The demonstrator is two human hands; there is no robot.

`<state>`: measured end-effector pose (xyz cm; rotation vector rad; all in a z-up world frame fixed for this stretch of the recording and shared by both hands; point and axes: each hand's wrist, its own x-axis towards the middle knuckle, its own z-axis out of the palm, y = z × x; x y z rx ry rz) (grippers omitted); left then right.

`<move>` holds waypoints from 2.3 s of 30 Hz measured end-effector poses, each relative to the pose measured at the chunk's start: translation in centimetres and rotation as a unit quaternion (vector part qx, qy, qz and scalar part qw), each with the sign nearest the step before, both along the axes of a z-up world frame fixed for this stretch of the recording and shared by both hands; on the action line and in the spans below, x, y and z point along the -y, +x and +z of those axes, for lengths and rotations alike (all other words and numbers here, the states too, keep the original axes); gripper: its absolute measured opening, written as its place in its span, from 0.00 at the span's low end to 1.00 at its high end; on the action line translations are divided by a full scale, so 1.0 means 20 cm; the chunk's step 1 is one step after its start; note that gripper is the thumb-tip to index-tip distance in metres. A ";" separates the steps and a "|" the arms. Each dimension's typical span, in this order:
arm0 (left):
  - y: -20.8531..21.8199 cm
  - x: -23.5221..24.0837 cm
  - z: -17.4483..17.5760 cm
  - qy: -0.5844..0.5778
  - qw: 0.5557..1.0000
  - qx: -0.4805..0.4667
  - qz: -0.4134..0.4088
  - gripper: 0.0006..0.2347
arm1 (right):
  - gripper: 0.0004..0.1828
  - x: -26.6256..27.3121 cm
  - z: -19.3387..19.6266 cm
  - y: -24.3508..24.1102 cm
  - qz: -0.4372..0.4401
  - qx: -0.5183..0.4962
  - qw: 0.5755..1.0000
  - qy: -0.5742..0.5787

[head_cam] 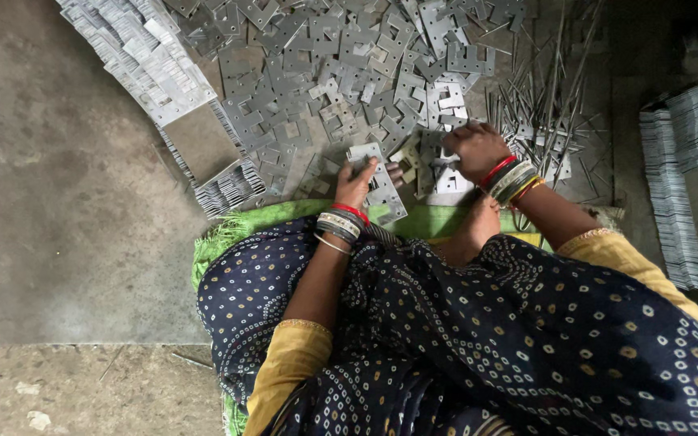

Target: The person picks up individual small metal E-shaped pieces from a pile on the floor and stacks them neatly on top of an existing stack of identical pieces.

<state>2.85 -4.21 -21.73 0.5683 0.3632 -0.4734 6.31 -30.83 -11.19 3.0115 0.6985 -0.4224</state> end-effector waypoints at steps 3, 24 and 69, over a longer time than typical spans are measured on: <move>0.01 -0.01 -0.03 0.189 0.981 0.046 0.024 0.13 | 0.35 -0.04 0.01 -0.07 -0.018 -0.039 0.997 -0.061; 0.03 -0.03 0.19 0.080 0.995 -0.021 0.054 0.18 | 0.41 -0.02 -0.02 -0.19 -0.022 -0.033 0.997 -0.068; 0.02 -0.05 0.22 0.046 0.991 -0.030 -0.122 0.27 | 0.27 -0.42 0.42 -0.03 0.148 0.105 0.980 0.081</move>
